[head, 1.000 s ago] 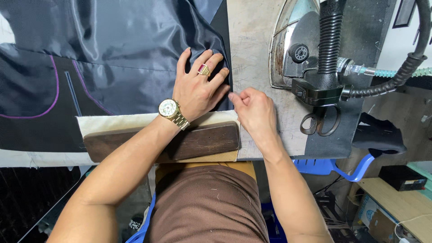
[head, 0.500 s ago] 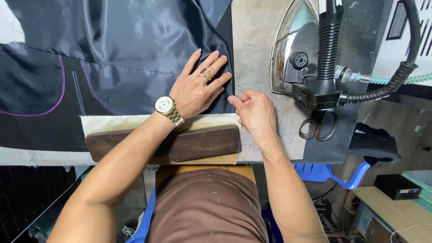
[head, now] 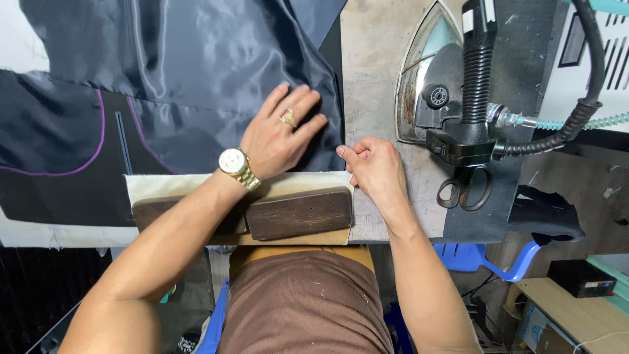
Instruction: The person irons pieces of a suit jacket lining and shell, uses a wooden block to press seams, and marks the fabric with a tool.
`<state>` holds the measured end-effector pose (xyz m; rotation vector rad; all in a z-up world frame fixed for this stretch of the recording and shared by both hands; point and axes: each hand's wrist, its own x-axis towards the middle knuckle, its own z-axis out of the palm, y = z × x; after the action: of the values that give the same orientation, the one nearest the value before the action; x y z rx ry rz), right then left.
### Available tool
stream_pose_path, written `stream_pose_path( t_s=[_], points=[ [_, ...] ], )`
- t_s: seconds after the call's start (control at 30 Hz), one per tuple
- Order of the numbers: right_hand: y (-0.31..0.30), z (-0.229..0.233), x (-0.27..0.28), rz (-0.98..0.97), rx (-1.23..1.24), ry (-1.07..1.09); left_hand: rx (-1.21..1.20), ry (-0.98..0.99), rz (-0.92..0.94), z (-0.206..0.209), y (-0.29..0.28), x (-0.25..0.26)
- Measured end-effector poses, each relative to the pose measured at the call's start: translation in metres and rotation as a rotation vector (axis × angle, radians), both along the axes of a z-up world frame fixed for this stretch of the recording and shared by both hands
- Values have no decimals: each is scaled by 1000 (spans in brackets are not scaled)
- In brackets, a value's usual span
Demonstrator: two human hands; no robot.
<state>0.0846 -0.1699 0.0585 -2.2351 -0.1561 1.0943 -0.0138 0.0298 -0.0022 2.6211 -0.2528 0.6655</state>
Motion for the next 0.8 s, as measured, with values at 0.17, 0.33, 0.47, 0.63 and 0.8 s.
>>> stream_pose_path(
  t_s=[0.17,0.33,0.47,0.63,0.8],
  points=[
    [6,7,2,-28,-38,40,25,29,-34,-4,-17,12],
    [10,7,4,-18,-60,29,43,70,-33,-3,-15,15],
    [21,8,9,-44,-50,-8,49,69,-19,2,-14,18],
    [11,19,5,-37,-43,-33,65,51,5,3,-12,22],
    [-54,38,-3,98,455,-1323,21,44,3,0,-9,26]
  ],
)
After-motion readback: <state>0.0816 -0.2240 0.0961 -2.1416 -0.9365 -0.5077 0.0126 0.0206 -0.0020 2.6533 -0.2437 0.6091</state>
